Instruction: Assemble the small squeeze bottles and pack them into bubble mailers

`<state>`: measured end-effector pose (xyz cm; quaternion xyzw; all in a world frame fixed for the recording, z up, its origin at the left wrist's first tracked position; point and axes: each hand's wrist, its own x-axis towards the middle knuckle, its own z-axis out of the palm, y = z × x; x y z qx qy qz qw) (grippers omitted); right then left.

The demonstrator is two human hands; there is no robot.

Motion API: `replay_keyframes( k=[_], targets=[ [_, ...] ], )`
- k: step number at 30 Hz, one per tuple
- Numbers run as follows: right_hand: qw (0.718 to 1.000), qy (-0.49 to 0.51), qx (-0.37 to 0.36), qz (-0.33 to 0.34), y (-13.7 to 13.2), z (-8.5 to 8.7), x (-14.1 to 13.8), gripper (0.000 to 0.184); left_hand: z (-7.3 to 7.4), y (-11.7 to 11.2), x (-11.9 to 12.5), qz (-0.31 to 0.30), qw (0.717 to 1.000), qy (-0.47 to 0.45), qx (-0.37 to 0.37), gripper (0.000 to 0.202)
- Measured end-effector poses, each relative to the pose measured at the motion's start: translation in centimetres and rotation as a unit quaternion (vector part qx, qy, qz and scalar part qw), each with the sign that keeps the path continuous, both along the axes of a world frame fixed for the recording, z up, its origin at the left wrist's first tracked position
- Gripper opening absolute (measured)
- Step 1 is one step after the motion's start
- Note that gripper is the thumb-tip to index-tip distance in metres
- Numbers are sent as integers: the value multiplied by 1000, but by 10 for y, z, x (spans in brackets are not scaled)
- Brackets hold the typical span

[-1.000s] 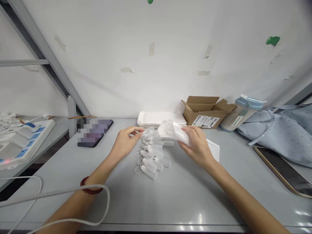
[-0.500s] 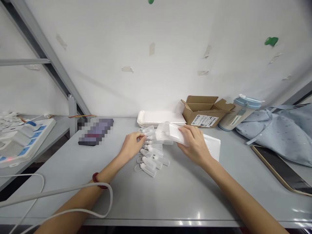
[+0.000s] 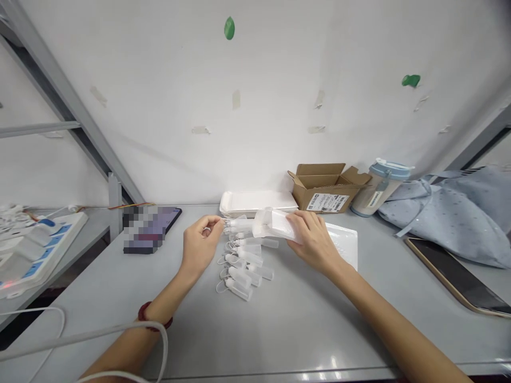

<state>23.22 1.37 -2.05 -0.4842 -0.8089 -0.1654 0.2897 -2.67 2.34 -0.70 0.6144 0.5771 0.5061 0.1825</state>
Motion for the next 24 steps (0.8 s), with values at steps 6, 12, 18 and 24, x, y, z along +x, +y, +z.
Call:
replay_keyframes(
  k=[6, 12, 18, 24],
  targets=[
    [999, -9, 12, 52, -8, 2, -9, 40, -9, -15, 22, -113, 992, 58, 14, 18],
    [994, -2, 33, 108, -16, 3, -19, 36, -11, -28, 33, -149, 985, 61, 59, 18],
    [990, -2, 37, 139, -22, 4, -26, 38, -5, -32, 31, -113, 990, 71, 34, 17],
    [988, -4, 35, 150, -24, 3, -29, 39, -3, -25, 29, -256, 964, 37, -60, 23]
  ],
)
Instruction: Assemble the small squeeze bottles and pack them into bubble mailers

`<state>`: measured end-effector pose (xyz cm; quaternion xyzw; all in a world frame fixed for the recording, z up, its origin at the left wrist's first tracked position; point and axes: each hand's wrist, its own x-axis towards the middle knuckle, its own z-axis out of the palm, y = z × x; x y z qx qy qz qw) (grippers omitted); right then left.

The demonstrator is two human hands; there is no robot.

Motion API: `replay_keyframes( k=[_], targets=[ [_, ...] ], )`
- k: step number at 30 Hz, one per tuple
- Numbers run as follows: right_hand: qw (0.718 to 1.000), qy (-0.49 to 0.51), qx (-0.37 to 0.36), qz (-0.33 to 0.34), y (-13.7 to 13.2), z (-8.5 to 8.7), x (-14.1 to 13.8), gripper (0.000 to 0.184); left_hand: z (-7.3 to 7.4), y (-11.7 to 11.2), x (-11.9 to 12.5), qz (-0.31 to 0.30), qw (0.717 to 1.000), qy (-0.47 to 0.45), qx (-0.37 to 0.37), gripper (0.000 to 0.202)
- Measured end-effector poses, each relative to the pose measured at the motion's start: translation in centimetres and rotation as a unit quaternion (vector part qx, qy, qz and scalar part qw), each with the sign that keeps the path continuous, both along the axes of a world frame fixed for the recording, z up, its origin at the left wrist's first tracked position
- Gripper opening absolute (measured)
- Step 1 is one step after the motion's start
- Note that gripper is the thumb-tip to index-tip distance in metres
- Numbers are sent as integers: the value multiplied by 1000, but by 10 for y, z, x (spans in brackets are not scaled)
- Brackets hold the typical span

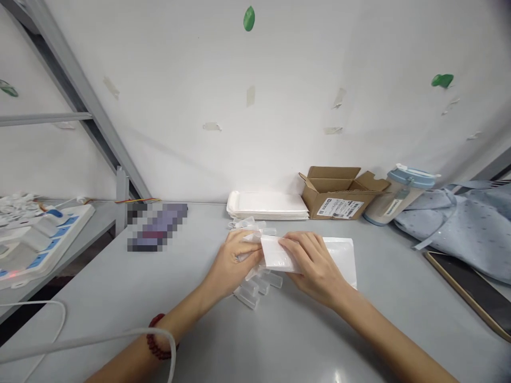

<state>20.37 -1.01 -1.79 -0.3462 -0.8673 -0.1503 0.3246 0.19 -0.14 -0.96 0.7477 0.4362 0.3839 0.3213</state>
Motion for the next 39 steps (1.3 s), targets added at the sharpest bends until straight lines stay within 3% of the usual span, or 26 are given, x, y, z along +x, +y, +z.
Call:
replay_keyframes(
  k=[8, 16, 23, 28, 33, 39],
  targets=[
    [1000, -5, 2, -6, -2, 4, 0, 36, 14, -12, 2, -79, 992, -36, -92, 30],
    [999, -48, 13, -19, -1, -1, -2, 45, 10, -11, 6, 13, 987, -84, -140, 23],
    [984, -50, 92, -144, -8, -15, -23, 47, 7, -9, 8, 59, 986, -115, -110, 17],
    [974, -80, 143, -158, -11, -16, -29, 40, 7, -10, 9, 80, 984, -113, -111, 10],
    [972, -113, 120, -167, -11, -13, -25, 38, 2, -8, 10, 87, 977, -151, -122, 10],
    [973, -114, 73, -189, -4, -15, -17, 42, -5, -2, 8, 87, 952, -239, -168, 24]
  ],
)
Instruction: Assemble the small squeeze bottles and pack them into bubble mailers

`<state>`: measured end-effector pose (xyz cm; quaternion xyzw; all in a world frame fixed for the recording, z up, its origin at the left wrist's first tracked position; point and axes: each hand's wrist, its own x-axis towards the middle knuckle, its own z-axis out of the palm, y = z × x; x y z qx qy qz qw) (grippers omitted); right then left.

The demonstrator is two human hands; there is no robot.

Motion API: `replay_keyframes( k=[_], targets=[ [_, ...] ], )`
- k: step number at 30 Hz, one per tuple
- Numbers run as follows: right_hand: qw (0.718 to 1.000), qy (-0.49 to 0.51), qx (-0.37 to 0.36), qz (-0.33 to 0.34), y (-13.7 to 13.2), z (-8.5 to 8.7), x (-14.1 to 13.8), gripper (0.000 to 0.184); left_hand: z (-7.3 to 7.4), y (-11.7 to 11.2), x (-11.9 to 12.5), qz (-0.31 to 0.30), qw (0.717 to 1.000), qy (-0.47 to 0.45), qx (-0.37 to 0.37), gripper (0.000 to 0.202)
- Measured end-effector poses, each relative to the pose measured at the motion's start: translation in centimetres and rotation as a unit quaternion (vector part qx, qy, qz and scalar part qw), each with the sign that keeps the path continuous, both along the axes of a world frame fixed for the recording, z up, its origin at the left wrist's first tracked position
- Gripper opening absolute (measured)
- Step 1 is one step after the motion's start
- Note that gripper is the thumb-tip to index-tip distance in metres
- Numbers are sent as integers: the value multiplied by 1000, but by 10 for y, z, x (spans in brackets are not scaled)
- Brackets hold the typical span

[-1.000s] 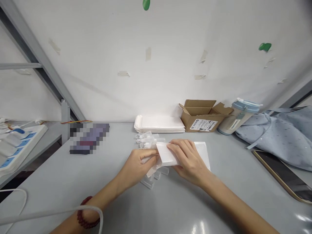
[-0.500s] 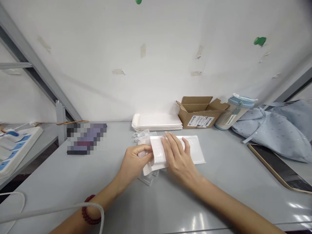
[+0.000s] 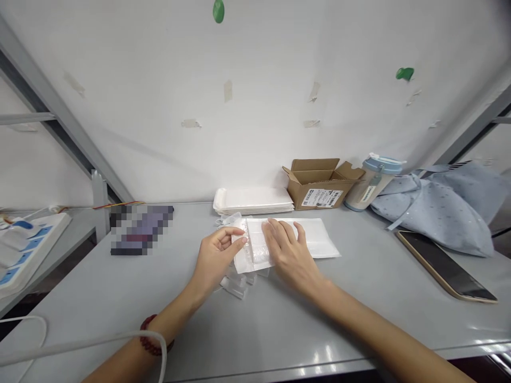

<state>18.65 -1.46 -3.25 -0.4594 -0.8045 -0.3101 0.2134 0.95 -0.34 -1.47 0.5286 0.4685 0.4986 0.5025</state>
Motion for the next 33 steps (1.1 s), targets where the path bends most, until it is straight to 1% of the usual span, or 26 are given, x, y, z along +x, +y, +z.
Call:
replay_keyframes(
  k=[6, 9, 11, 13, 15, 17, 18, 19, 22, 24, 26, 27, 29, 31, 33],
  targets=[
    [996, -6, 19, 83, -1, -3, 0, 32, 1, -5, 1, -12, 999, 29, 36, 30],
    [996, 9, 16, 89, -3, 0, -1, 32, 1, -8, 1, 3, 994, 65, 83, 34],
    [997, 14, -1, 81, -3, 2, 1, 33, 1, -10, -1, 26, 983, 116, 142, 32],
    [997, 13, -19, 72, -2, 4, 3, 34, -1, -11, -2, 32, 958, 177, 224, 24],
    [997, 12, -28, 67, -2, 5, 5, 36, -3, -10, -2, 18, 917, 226, 329, 17],
    [997, 13, -27, 70, -1, 7, 7, 35, -7, -9, 0, -6, 868, 261, 423, 21],
    [997, 14, -22, 72, -1, 8, 8, 34, -9, -8, 0, -18, 848, 273, 454, 24],
    [997, 15, -15, 74, -1, 10, 9, 32, -11, -7, 1, -29, 833, 285, 473, 28],
    [997, 14, 6, 74, -1, 13, 10, 27, -13, -3, 2, -53, 797, 337, 498, 38],
    [997, 9, 19, 81, -1, 15, 10, 25, -11, 1, 1, -64, 768, 372, 518, 36],
    [995, 5, 33, 96, -1, 15, 9, 25, -5, 5, 0, -76, 742, 399, 534, 30],
    [994, 5, 41, 106, -1, 14, 9, 25, -2, 7, 0, -83, 735, 408, 535, 27],
    [991, 7, 55, 121, -1, 13, 8, 27, 4, 10, 2, -103, 736, 422, 519, 26],
    [990, 15, 61, 128, 0, 14, 10, 27, 10, 12, 6, -112, 753, 424, 491, 27],
    [990, 29, 59, 123, 1, 17, 13, 25, 16, 14, 13, -109, 783, 412, 454, 26]
  ],
)
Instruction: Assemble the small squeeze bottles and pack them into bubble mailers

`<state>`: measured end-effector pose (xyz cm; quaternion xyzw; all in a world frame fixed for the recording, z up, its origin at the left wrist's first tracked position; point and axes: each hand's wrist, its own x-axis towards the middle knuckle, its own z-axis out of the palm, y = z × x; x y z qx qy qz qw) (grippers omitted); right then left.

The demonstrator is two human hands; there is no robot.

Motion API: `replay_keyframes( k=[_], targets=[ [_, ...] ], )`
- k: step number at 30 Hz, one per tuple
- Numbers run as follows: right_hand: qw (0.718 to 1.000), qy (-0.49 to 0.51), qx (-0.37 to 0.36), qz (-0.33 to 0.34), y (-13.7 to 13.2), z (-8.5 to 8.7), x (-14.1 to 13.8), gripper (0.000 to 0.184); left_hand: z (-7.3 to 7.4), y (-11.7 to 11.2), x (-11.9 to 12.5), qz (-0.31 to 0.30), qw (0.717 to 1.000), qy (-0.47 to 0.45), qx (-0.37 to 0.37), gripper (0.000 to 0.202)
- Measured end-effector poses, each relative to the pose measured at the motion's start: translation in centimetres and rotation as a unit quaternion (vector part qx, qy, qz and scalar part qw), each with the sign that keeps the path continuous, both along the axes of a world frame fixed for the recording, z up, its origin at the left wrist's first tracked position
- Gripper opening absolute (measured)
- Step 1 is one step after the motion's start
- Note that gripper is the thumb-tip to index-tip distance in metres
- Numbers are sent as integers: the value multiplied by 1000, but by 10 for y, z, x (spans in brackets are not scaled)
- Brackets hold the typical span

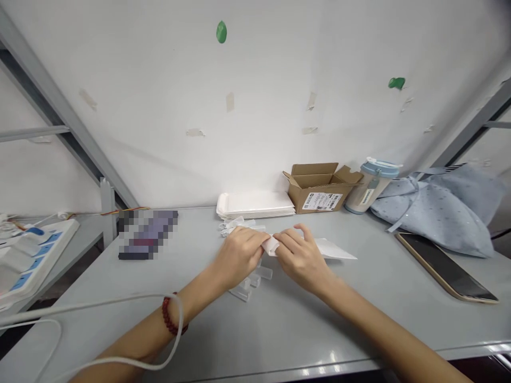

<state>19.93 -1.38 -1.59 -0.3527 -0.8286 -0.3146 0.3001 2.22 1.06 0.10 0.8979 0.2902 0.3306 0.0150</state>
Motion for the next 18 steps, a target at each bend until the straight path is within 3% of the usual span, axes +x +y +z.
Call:
replay_keyframes(
  k=[3, 5, 9, 11, 15, 18],
  targets=[
    [999, 42, -1, -29, 4, 8, 8, 14, 11, 6, 15, 11, 992, -53, -118, 23],
    [994, 86, 9, -61, 8, 13, 14, 13, 20, 12, 28, 20, 963, -125, -239, 20],
    [983, 156, -10, -95, 20, 15, 29, 26, 32, 29, 55, 6, 817, -263, -513, 6],
    [976, 173, -29, -126, 26, 13, 37, 34, 31, 38, 68, -4, 768, -296, -568, 11],
    [969, 136, -77, -193, 38, 9, 52, 30, 19, 53, 88, 26, 741, -284, -608, 10],
    [952, 78, -185, -231, 43, 7, 59, 28, 7, 60, 94, 58, 726, -255, -636, 9]
  ],
)
